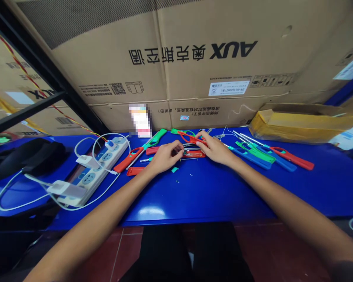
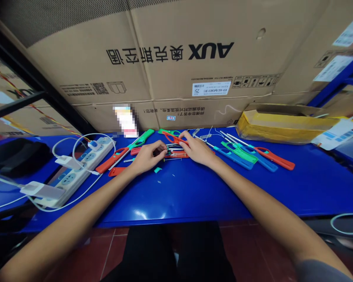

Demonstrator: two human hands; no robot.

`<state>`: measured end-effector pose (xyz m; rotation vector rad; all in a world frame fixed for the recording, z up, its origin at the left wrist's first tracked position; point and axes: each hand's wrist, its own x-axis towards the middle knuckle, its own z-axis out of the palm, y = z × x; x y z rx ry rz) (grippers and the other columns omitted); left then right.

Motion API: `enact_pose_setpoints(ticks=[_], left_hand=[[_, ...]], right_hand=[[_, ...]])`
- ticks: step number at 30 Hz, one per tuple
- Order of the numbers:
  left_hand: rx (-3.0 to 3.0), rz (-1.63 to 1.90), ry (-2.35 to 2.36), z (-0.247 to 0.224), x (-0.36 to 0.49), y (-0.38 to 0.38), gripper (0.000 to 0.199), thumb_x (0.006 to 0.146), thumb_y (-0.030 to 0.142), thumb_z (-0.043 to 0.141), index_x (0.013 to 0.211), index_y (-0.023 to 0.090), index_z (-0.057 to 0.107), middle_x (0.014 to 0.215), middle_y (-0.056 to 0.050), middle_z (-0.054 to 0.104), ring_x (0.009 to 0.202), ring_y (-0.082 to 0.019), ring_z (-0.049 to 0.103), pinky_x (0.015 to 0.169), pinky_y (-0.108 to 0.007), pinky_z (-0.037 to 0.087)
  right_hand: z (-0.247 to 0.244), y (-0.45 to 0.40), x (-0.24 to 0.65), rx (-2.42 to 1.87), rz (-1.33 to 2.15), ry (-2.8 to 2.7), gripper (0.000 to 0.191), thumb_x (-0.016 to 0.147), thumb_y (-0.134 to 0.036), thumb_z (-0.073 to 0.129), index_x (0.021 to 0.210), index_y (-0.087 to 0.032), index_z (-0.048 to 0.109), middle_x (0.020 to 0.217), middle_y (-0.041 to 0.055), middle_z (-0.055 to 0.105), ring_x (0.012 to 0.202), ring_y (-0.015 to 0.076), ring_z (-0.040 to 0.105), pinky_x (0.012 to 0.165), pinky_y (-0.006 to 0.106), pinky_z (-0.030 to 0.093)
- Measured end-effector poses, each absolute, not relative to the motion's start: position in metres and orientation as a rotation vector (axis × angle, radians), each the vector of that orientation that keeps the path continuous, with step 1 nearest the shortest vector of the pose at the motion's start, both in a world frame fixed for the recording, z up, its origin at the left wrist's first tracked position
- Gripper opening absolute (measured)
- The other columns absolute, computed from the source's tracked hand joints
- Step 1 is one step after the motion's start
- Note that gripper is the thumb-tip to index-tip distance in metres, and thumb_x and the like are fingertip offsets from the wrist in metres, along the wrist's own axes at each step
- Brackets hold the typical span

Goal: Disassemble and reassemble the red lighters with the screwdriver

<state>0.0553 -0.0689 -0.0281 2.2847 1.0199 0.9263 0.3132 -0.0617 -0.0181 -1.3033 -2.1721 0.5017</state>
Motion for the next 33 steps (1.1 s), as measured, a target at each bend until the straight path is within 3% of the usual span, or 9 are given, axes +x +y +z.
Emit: enact_pose_setpoints(ticks=[2,6,11,15,19,25,33], left_hand=[[2.289,0.950,1.042,-0.031,0.055,-0.068,0.008,0.104,0.027,0.057,0.103,0.022,0.063,0.088,0.000,0.074,0.070,-0.014,0.067,0.066,-0.025,0.050],[2.324,0.980,1.044,-0.038,0.053,-0.064,0.010,0.103,0.027,0.060,0.111,0.022,0.062,0.093,-0.001,0.076,0.078,-0.016,0.071,0.070,-0.026,0.051],[2.277,0.939,1.024,-0.037,0.052,-0.062,0.012,0.104,0.032,0.063,0.110,0.022,0.065,0.097,-0.002,0.078,0.081,-0.017,0.072,0.074,-0.028,0.054],[2.259,0.933,1.031,-0.032,0.052,-0.063,0.010,0.102,0.029,0.064,0.105,0.021,0.070,0.097,-0.002,0.080,0.080,-0.018,0.073,0.077,-0.029,0.056],[2.243,0.992,1.066,-0.032,0.054,-0.065,0.009,0.102,0.027,0.065,0.100,0.021,0.070,0.093,-0.001,0.080,0.077,-0.016,0.072,0.074,-0.028,0.056],[2.288,1.042,1.109,-0.035,0.056,-0.065,0.007,0.100,0.024,0.065,0.096,0.020,0.068,0.086,-0.001,0.077,0.072,-0.015,0.071,0.069,-0.026,0.053],[2.305,1.052,1.066,-0.031,0.057,-0.070,0.006,0.100,0.023,0.064,0.098,0.020,0.068,0.088,-0.002,0.077,0.077,-0.016,0.071,0.071,-0.027,0.054]], right_hand=[[-0.018,-0.063,0.311,-1.253,0.589,-2.156,0.019,0.109,-0.039,0.050,0.117,-0.027,0.062,0.075,-0.0015,0.074,0.069,0.0230,0.069,0.072,0.037,0.050],[-0.018,-0.064,0.306,-1.164,0.681,-2.084,0.014,0.104,-0.034,0.056,0.101,-0.026,0.068,0.083,-0.0005,0.079,0.077,0.0209,0.073,0.076,0.035,0.051],[-0.021,-0.064,0.303,-1.234,0.670,-2.022,0.020,0.102,-0.027,0.060,0.115,-0.026,0.074,0.082,0.0000,0.081,0.081,0.0229,0.076,0.081,0.037,0.052],[-0.026,-0.062,0.302,-1.224,0.706,-2.050,0.022,0.102,-0.023,0.056,0.115,-0.026,0.074,0.082,0.0002,0.080,0.085,0.0241,0.077,0.083,0.038,0.053],[-0.030,-0.064,0.297,-1.213,0.637,-2.093,0.024,0.102,-0.021,0.056,0.115,-0.027,0.075,0.105,0.0025,0.083,0.095,0.0255,0.076,0.089,0.041,0.053],[-0.028,-0.076,0.288,-1.180,0.651,-2.115,0.028,0.097,-0.035,0.071,0.125,-0.027,0.074,0.122,0.0042,0.082,0.107,0.0276,0.076,0.094,0.041,0.054],[-0.032,-0.073,0.288,-1.139,0.633,-2.064,0.022,0.098,-0.035,0.071,0.117,-0.027,0.077,0.118,0.0034,0.083,0.107,0.0266,0.077,0.094,0.040,0.055]])
